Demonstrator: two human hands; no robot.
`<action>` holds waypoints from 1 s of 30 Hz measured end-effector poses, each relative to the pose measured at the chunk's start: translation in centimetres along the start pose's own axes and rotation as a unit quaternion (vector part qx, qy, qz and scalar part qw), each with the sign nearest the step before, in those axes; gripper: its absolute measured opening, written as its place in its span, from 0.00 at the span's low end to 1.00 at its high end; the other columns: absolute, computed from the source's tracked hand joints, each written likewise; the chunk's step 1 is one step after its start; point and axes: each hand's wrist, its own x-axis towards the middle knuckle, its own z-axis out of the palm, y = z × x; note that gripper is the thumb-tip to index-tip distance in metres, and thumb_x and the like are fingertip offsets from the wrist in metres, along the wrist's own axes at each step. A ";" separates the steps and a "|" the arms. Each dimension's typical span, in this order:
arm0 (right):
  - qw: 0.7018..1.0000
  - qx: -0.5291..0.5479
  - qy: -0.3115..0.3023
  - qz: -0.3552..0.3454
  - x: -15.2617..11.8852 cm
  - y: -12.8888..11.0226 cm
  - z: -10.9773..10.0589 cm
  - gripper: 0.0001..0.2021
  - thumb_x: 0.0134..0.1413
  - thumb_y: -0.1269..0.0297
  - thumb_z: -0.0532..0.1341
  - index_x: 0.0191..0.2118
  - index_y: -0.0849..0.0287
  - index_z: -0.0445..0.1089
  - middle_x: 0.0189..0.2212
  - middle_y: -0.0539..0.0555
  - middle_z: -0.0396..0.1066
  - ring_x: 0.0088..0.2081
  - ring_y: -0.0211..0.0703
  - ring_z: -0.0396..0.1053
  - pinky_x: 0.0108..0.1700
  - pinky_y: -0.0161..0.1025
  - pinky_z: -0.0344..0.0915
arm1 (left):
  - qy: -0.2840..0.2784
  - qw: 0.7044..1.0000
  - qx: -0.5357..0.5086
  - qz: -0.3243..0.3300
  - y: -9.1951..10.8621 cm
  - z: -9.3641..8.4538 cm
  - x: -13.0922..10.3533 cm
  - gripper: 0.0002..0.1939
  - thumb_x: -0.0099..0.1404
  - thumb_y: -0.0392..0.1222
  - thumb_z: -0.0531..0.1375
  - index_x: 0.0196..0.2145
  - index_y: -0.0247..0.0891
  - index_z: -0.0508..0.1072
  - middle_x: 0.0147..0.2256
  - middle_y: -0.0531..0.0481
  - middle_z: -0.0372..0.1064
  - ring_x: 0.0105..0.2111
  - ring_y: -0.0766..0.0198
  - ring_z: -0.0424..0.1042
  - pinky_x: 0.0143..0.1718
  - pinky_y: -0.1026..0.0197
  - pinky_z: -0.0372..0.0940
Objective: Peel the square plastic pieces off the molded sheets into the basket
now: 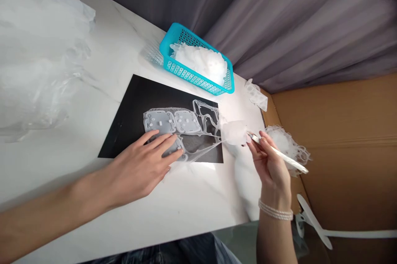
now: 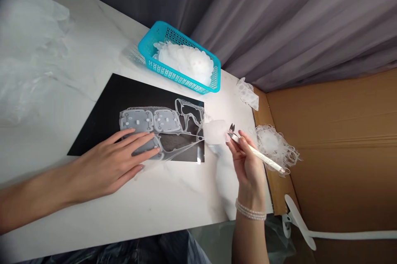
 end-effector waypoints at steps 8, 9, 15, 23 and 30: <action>0.836 -0.258 -0.426 -0.232 -9.6 -5.2 9.3 0.12 0.61 0.66 0.63 0.49 0.53 0.77 0.52 0.57 0.75 0.51 0.51 0.75 0.52 0.42 0.74 | -0.072 0.555 -0.756 -0.339 2.1 -3.0 4.5 0.34 0.66 0.66 0.50 0.48 0.31 0.74 0.46 0.35 0.75 0.49 0.47 0.74 0.51 0.49 0.69; 0.796 -0.276 -0.483 -0.239 -9.8 -5.5 9.4 0.13 0.61 0.63 0.63 0.51 0.54 0.75 0.54 0.57 0.73 0.51 0.51 0.75 0.51 0.42 0.74 | -0.073 0.509 -0.785 -0.347 2.1 -2.9 4.8 0.33 0.65 0.65 0.53 0.48 0.31 0.75 0.46 0.34 0.75 0.49 0.47 0.74 0.50 0.49 0.69; 0.888 -0.334 -0.249 -0.192 -6.8 -4.0 9.3 0.13 0.69 0.61 0.53 0.33 0.54 0.70 0.36 0.51 0.81 0.42 0.45 0.78 0.42 0.40 0.71 | -0.053 0.512 -0.779 -0.358 1.8 -2.0 4.3 0.21 0.60 0.48 0.67 0.48 0.37 0.75 0.49 0.42 0.76 0.47 0.50 0.77 0.54 0.49 0.66; 0.918 -0.226 -0.325 0.015 -5.3 -0.6 10.8 0.22 0.56 0.63 0.67 0.27 0.54 0.50 0.35 0.52 0.80 0.33 0.42 0.75 0.37 0.40 0.68 | -0.052 0.660 -0.668 -0.340 1.9 -1.7 4.4 0.13 0.63 0.50 0.65 0.39 0.39 0.79 0.39 0.49 0.78 0.41 0.58 0.78 0.48 0.59 0.69; 0.923 -0.245 -0.286 -0.083 -6.8 -1.0 11.3 0.22 0.55 0.71 0.67 0.25 0.54 0.50 0.31 0.50 0.79 0.33 0.40 0.75 0.35 0.37 0.69 | -0.050 0.722 -0.590 -0.358 2.3 -2.0 4.5 0.07 0.63 0.46 0.64 0.33 0.41 0.80 0.32 0.55 0.78 0.35 0.64 0.77 0.40 0.66 0.70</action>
